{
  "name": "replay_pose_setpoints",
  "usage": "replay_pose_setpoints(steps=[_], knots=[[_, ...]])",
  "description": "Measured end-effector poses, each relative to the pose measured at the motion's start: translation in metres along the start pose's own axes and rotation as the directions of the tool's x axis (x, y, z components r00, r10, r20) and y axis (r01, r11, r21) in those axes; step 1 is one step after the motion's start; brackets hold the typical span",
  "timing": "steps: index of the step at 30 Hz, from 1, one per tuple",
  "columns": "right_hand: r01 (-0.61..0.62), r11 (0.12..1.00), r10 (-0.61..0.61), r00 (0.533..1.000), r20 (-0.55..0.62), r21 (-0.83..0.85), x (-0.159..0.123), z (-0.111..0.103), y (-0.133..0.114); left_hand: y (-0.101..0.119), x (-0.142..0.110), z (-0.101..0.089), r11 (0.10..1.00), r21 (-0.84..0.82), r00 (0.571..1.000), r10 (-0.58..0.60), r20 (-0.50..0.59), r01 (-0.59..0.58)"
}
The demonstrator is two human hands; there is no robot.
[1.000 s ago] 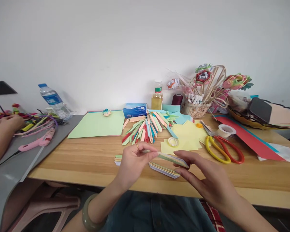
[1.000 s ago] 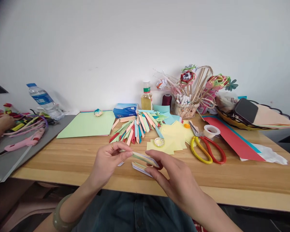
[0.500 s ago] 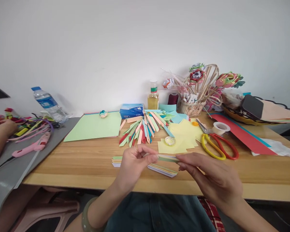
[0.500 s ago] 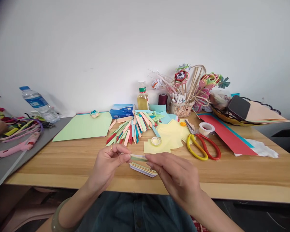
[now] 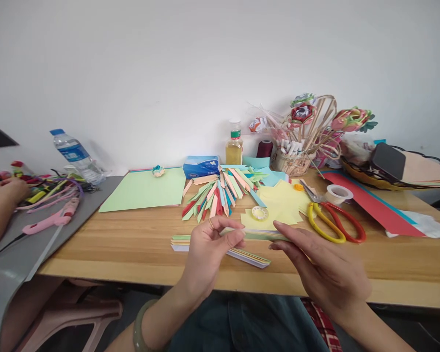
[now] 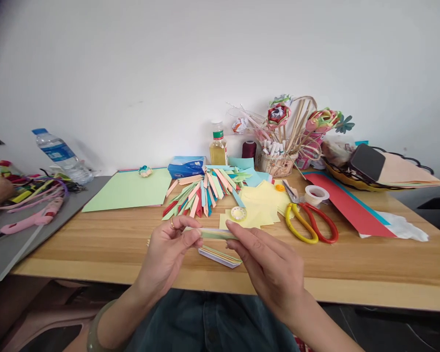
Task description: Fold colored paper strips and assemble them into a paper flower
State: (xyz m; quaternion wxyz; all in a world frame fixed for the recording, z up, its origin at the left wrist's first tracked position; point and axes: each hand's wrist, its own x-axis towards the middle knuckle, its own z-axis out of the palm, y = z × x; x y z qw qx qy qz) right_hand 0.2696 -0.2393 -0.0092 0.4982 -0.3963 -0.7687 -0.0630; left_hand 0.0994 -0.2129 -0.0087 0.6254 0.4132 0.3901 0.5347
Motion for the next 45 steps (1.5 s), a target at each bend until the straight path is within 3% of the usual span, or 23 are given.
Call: replay_pose_setpoints(steps=[6,13,18,24,29,32,36,40,43,45], knots=[[-0.105,0.991,0.103,0.994,0.022,0.089,-0.012,-0.001,0.006,0.004,-0.005,0.004,0.992,0.053,0.993,0.111,0.025,-0.112],[-0.149,0.976,0.159,0.986,-0.053,0.157,-0.014,0.001,0.003,0.006,-0.014,0.003,0.926,0.232,0.954,0.295,0.048,-0.298],[-0.18,0.97,0.183,0.983,-0.002,0.164,-0.014,0.0,0.003,0.005,-0.012,0.0,0.877,0.339,0.937,0.347,0.044,-0.341],[-0.222,0.961,0.219,0.975,0.038,0.165,-0.01,-0.005,0.003,0.002,-0.012,0.0,0.881,0.325,0.938,0.338,0.073,-0.343],[-0.295,0.943,0.288,0.955,0.067,0.155,-0.007,-0.007,0.001,0.001,-0.011,-0.002,0.82,0.353,0.892,0.43,0.142,-0.452],[-0.27,0.955,0.259,0.961,0.101,0.119,-0.002,-0.01,0.003,0.002,-0.01,-0.005,0.789,0.374,0.873,0.453,0.182,-0.488],[-0.174,0.98,0.155,0.972,0.175,0.099,0.005,-0.014,0.008,0.002,-0.003,-0.008,0.766,0.414,0.87,0.408,0.278,-0.492],[-0.199,0.977,0.173,0.95,0.258,0.077,-0.001,-0.013,0.02,-0.005,0.009,-0.018,0.748,0.564,0.927,0.187,0.326,-0.35],[-0.266,0.964,0.257,0.936,0.239,0.006,-0.014,-0.009,0.035,-0.013,0.014,-0.031,0.57,0.76,0.943,0.082,0.324,-0.311],[-0.313,0.95,0.308,0.919,0.246,-0.017,-0.023,-0.006,0.043,-0.018,0.014,-0.041,0.462,0.795,0.909,0.062,0.413,-0.393]])
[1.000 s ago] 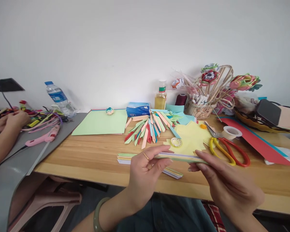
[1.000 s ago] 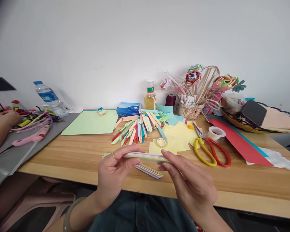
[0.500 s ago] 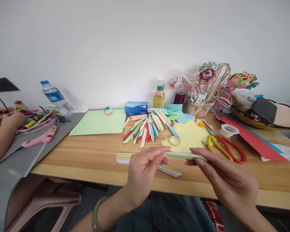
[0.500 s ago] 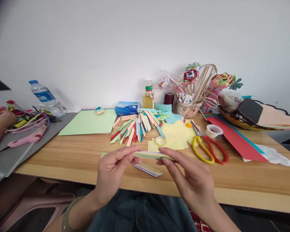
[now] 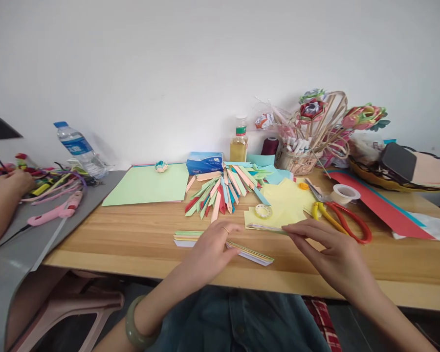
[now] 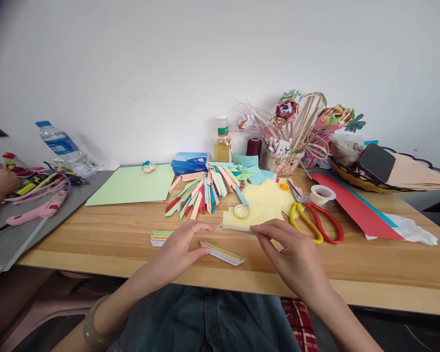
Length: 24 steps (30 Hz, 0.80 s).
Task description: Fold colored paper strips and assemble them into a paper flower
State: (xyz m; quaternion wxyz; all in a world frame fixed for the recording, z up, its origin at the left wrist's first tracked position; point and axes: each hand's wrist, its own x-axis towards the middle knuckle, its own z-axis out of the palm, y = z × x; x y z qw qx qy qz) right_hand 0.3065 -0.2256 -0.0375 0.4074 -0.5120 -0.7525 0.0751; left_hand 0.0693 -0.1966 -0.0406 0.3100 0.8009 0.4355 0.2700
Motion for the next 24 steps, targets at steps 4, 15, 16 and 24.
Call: replay_pose_setpoints(steps=[4,15,16,24], knots=[[-0.047,0.999,0.047,0.998,0.041,0.013,-0.005,0.012,0.008,-0.011,-0.006,0.0,0.978,0.141,0.984,0.137,0.117,-0.153],[-0.208,0.974,0.225,0.928,0.296,-0.09,-0.014,0.036,0.009,-0.035,0.0,0.018,0.791,0.378,0.875,0.458,0.155,-0.481],[-0.197,0.977,0.212,0.929,0.304,-0.081,-0.015,0.037,0.008,-0.035,0.0,0.018,0.764,0.411,0.864,0.477,0.16,-0.498],[-0.178,0.984,0.171,0.928,0.331,-0.009,-0.009,0.039,0.003,-0.031,0.004,0.017,0.724,0.497,0.861,0.499,0.1,-0.478]])
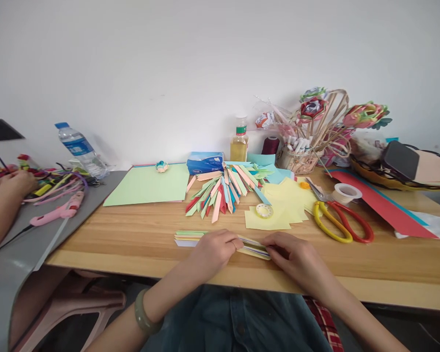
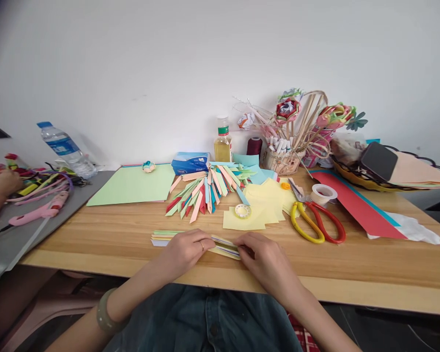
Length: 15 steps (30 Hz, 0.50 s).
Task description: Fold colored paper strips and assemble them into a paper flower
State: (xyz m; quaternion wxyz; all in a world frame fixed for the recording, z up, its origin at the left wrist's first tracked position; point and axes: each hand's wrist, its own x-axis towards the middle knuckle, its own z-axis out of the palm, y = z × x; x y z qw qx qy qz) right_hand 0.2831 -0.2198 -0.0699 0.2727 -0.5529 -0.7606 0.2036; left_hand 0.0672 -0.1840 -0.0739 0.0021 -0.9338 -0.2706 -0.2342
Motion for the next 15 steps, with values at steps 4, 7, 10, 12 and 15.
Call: replay_pose_setpoints(steps=[4,7,10,12,15], knots=[[0.007,1.0,-0.008,1.0,0.022,0.028,0.0009,-0.0017,-0.0007,-0.0002,0.0015,0.0021,0.999,0.04,1.0,0.018,-0.01,-0.017],[0.009,0.999,-0.011,0.999,0.043,0.042,-0.0007,-0.003,-0.0042,0.0003,0.0014,0.0022,0.998,0.054,1.0,0.024,0.008,-0.024],[0.093,0.995,-0.095,0.994,0.052,0.037,-0.0027,-0.0025,-0.0082,0.0001,0.0007,0.0026,0.999,0.05,1.0,0.02,0.023,-0.021],[0.186,0.983,-0.186,0.981,0.046,0.001,-0.0037,-0.0006,-0.0088,-0.0001,0.0002,0.0033,0.998,0.05,1.0,0.023,0.018,-0.024],[0.306,0.947,-0.304,0.952,0.03,-0.097,-0.0041,0.0033,-0.0058,0.0004,-0.0003,0.0034,0.998,0.055,1.0,0.028,0.014,-0.028]])
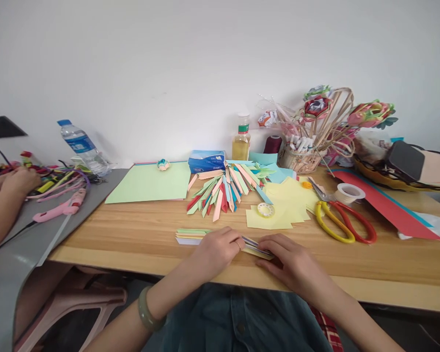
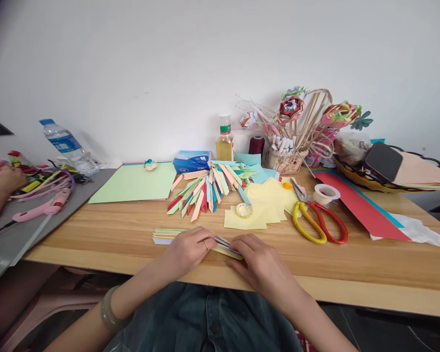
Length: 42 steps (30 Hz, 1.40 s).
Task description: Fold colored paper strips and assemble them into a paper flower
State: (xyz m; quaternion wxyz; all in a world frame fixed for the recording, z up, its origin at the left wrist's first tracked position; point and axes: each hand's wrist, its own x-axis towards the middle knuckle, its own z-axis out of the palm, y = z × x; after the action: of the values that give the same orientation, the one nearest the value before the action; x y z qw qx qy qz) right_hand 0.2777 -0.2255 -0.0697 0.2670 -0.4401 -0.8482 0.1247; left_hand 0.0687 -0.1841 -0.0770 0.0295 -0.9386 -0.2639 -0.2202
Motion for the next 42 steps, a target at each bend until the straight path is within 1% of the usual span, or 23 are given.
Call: replay_pose_setpoints(steps=[3,5,7,10,14,16,22,24,27,29,32,33,35,38,39,42], knots=[[0.075,0.994,-0.075,0.997,0.004,-0.081,0.0,0.003,0.004,0.001,0.0,-0.003,1.0,0.015,1.0,0.0,0.0,0.0],[0.097,0.99,-0.098,0.995,0.003,-0.099,0.0,0.003,0.006,0.002,0.001,-0.006,1.0,0.016,1.0,0.008,0.003,-0.008],[0.088,0.991,-0.089,0.996,-0.016,-0.098,0.0,0.003,0.007,0.002,0.001,-0.008,1.0,0.01,1.0,0.026,0.008,-0.026],[0.042,0.995,-0.045,0.998,-0.037,-0.095,0.0,0.005,0.009,0.001,0.002,-0.007,0.999,0.025,0.999,0.038,-0.004,-0.038],[0.007,0.996,-0.011,0.999,-0.051,-0.086,0.001,0.005,0.009,0.0,0.003,-0.003,0.995,0.084,0.995,0.065,-0.075,-0.059],[0.01,0.997,-0.013,0.999,-0.038,-0.08,0.002,0.004,0.007,-0.001,0.003,-0.001,0.994,0.089,0.993,0.074,-0.088,-0.066],[0.046,0.996,-0.047,0.999,-0.009,-0.082,0.003,-0.001,0.001,-0.003,0.002,0.003,0.997,-0.078,0.999,-0.015,-0.046,0.011],[0.045,0.993,-0.047,0.999,-0.012,-0.11,0.003,0.0,-0.001,-0.002,0.002,0.004,0.994,-0.101,0.999,-0.046,-0.018,0.044],[0.023,0.983,-0.029,0.999,-0.03,-0.181,0.005,0.004,-0.001,0.002,0.005,0.003,0.99,-0.094,0.994,-0.102,0.037,0.105],[0.01,0.977,-0.015,1.0,-0.022,-0.215,0.007,0.006,0.0,0.003,0.007,-0.001,0.983,-0.115,0.989,-0.137,0.057,0.143],[-0.007,0.972,0.006,1.0,-0.003,-0.235,0.008,0.006,0.004,-0.003,0.005,-0.016,0.95,-0.221,0.975,-0.221,0.03,0.222],[-0.014,0.972,0.014,1.0,-0.002,-0.235,0.008,0.004,0.006,-0.009,0.002,-0.024,0.932,-0.251,0.962,-0.274,-0.017,0.261],[-0.028,0.973,0.026,1.0,-0.011,-0.23,0.006,0.001,0.009,-0.024,-0.009,-0.04,0.882,-0.297,0.92,-0.391,-0.025,0.367],[-0.065,0.97,0.059,0.998,-0.034,-0.236,0.004,-0.003,0.013,-0.047,-0.032,-0.061,0.826,-0.301,0.875,-0.48,0.071,0.477],[-0.081,0.965,0.073,0.996,-0.045,-0.25,0.004,-0.004,0.015,-0.053,-0.04,-0.066,0.819,-0.292,0.868,-0.485,0.109,0.494],[-0.108,0.942,0.084,0.993,-0.087,-0.317,0.006,-0.006,0.017,-0.063,-0.059,-0.069,0.807,-0.275,0.853,-0.493,0.172,0.522]])
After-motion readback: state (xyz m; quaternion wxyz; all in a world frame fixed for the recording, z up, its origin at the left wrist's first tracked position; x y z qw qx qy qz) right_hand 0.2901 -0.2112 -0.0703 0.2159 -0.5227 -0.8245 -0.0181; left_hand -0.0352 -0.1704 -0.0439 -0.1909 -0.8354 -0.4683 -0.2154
